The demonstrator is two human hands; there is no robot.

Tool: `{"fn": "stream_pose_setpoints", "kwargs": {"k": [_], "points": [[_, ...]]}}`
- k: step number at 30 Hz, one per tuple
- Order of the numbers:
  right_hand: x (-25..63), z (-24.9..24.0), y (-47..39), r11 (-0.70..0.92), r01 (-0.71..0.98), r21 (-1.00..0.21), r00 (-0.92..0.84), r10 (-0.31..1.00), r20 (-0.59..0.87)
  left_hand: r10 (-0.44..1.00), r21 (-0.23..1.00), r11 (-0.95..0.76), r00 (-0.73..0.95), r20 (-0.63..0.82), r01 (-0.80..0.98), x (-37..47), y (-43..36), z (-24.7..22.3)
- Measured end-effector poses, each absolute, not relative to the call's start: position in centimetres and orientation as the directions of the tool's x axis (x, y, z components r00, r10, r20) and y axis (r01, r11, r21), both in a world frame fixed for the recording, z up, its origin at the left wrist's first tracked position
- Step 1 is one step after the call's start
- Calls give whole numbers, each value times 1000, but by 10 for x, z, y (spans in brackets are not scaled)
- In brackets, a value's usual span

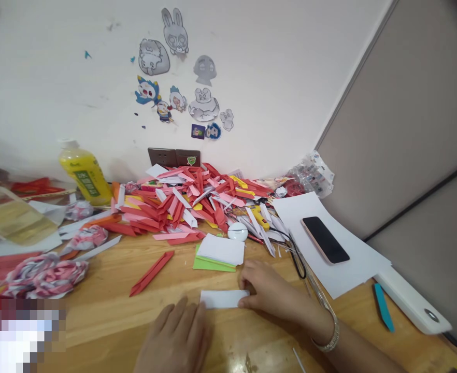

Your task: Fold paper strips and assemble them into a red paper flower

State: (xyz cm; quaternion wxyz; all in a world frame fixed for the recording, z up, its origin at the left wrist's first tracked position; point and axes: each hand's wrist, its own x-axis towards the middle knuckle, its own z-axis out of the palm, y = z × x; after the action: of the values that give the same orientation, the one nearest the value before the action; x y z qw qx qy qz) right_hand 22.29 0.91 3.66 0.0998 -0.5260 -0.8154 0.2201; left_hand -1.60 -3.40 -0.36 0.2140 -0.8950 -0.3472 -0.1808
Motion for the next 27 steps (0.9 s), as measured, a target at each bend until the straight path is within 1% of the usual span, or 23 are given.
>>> {"fn": "stream_pose_setpoints", "kwargs": {"k": [3, 5, 7, 9, 12, 14, 15, 17, 21, 25, 27], "points": [[216, 37, 3, 404, 732, -549, -497, 867, -24, 506, -207, -649, 619, 600, 732, -10, -28, 4], [210, 36, -1, 398, 658, -639, -524, 851, -10, 528, -103, -691, 596, 605, 716, -7, -26, 7], [205, 34, -5, 316, 581, -750, -521, 852, -45, 613, 81, -724, 584, 532, 686, -5, -26, 7], [202, 30, -6, 191, 498, -846, -476, 876, -82, 711, 289, -693, 560, 425, 660, -5, -27, 5], [201, 23, -3, 48, 338, -940, -394, 914, -95, 835, 546, -543, 481, 269, 637, -4, -28, 5], [202, 18, -1, -16, 235, -972, -380, 919, -107, 888, 672, -411, 437, 144, 615, -3, -28, 7], [203, 17, 0, -34, 208, -978, -374, 921, -111, 901, 715, -354, 426, 86, 603, -3, -28, 8], [203, 15, 0, -27, 208, -978, -350, 931, -100, 904, 761, -281, 428, 5, 584, -2, -28, 10], [202, 17, -2, -2, 269, -963, -303, 949, -87, 876, 791, -228, 474, -87, 567, 0, -29, 9], [200, 21, -5, -50, 221, -974, -329, 936, -123, 861, 801, -171, 482, -162, 574, 2, -30, 16], [199, 22, -6, -78, 186, -979, -344, 929, -139, 854, 809, -160, 491, -175, 566, 3, -32, 20]]}}
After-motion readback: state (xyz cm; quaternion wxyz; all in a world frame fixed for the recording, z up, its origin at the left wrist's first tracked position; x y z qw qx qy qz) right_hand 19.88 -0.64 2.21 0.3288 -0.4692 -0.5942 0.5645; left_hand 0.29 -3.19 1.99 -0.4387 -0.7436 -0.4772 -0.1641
